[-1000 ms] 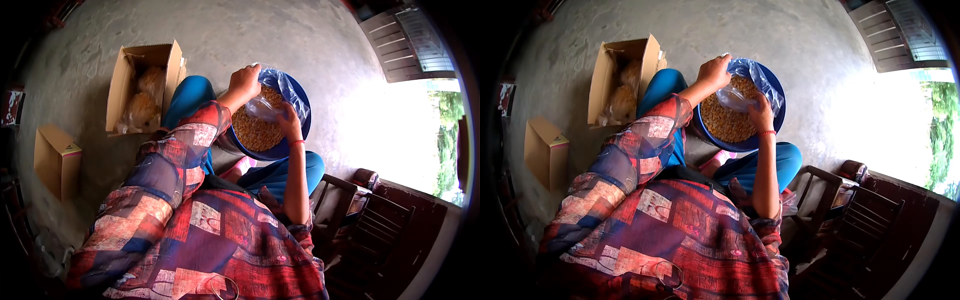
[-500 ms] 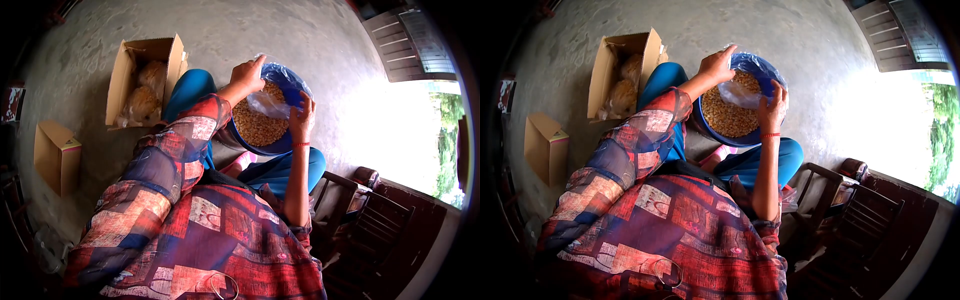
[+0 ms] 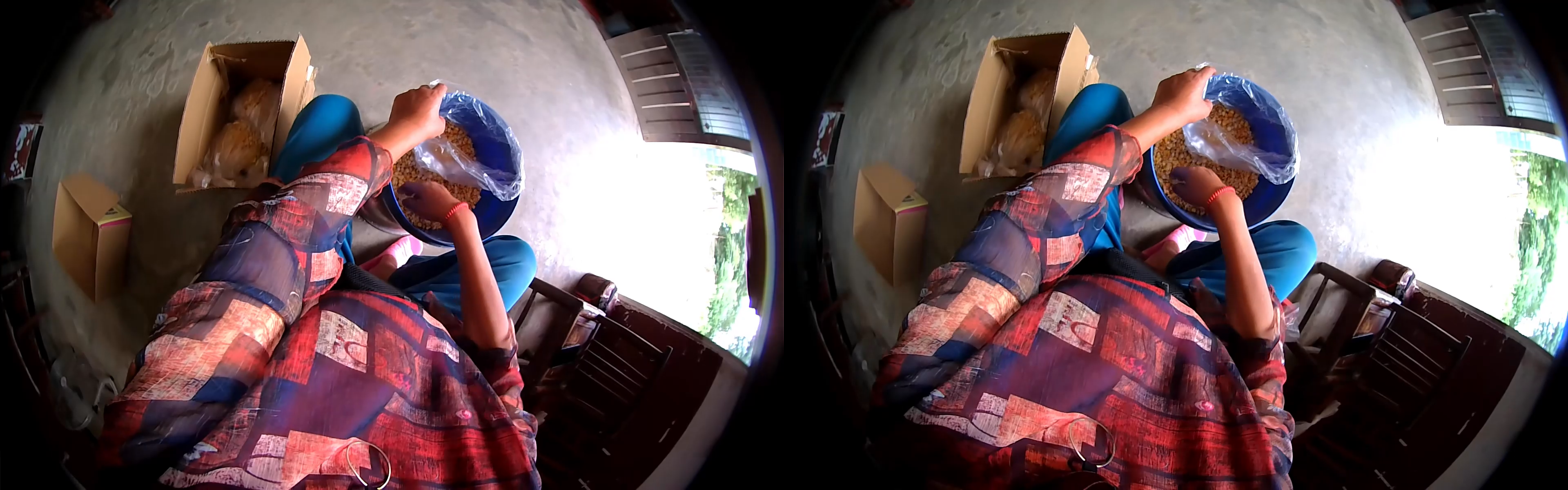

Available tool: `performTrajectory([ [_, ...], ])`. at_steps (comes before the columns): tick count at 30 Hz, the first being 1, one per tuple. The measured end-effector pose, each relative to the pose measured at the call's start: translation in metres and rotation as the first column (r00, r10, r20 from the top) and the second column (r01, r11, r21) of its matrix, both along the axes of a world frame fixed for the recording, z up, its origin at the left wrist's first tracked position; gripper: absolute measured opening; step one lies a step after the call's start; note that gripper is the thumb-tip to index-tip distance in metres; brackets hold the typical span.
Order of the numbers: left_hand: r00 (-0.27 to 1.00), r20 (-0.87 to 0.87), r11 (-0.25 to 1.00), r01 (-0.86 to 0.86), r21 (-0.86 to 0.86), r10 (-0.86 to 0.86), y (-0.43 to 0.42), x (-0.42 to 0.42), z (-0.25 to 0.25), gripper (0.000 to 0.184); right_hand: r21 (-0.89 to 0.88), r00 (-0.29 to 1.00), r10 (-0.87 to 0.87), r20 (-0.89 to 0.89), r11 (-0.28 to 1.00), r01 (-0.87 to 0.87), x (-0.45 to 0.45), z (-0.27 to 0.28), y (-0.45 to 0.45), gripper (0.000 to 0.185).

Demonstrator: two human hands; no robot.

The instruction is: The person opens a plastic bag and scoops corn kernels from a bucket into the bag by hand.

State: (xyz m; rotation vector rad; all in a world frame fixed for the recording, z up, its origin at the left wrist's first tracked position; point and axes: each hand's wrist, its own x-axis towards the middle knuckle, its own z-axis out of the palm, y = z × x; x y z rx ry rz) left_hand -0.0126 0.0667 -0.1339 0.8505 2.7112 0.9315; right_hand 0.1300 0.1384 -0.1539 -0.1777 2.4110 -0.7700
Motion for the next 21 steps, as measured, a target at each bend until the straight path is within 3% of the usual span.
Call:
performTrajectory([
  [2, 1.000, 0.005, 1.000, -0.001, -0.008, 0.001, 0.000, 0.000, 0.003, 0.045, 0.064, 0.994, 0.014, -0.106, 0.998, -0.007, -0.008, -0.010, -0.002, 0.028],
  [4, 1.000, 0.012, 1.000, -0.003, -0.015, 0.003, 0.000, 0.000, 0.005, 0.045, 0.079, 0.996, 0.040, -0.074, 0.996, -0.034, -0.027, -0.032, -0.002, 0.031],
  [6, 1.000, 0.018, 1.000, -0.008, -0.026, 0.008, 0.001, 0.000, 0.005, 0.044, 0.176, 0.986, -0.026, -0.165, 0.983, 0.056, -0.038, -0.051, -0.005, 0.036],
  [8, 1.000, 0.000, 1.000, -0.006, 0.003, 0.006, 0.001, 0.000, 0.003, 0.043, 0.183, 0.995, -0.039, -0.094, 0.982, 0.056, -0.044, -0.038, -0.013, 0.038],
  [10, 1.000, -0.016, 1.000, -0.009, 0.021, 0.010, 0.000, 0.000, 0.003, 0.042, 0.179, 0.981, -0.097, -0.168, 0.976, 0.127, -0.046, -0.038, -0.017, 0.039],
  [14, 1.000, -0.010, 1.000, -0.012, 0.002, 0.012, 0.000, 0.000, 0.005, 0.041, 0.239, 0.985, -0.021, -0.170, 0.969, 0.062, -0.040, -0.049, -0.018, 0.037],
  [16, 1.000, -0.015, 1.000, -0.009, 0.000, 0.009, 0.000, 0.001, 0.005, 0.041, 0.322, 0.991, 0.102, 0.081, 0.939, -0.123, -0.030, -0.045, -0.017, 0.036],
  [17, 1.000, -0.007, 1.000, -0.009, -0.005, 0.009, 0.000, 0.001, 0.006, 0.041, 0.321, 0.991, 0.102, 0.081, 0.939, -0.123, -0.029, -0.045, -0.017, 0.036],
  [19, 1.000, 0.000, 1.000, -0.007, -0.011, 0.007, 0.000, 0.001, 0.005, 0.040, 0.265, 0.949, 0.116, 0.292, 0.944, -0.197, -0.025, -0.048, -0.016, 0.038],
  [21, 1.000, -0.004, 1.000, -0.008, -0.023, 0.007, 0.001, 0.000, 0.004, 0.041, 0.239, 0.934, 0.142, 0.329, 0.944, -0.228, -0.022, -0.053, -0.012, 0.040],
])
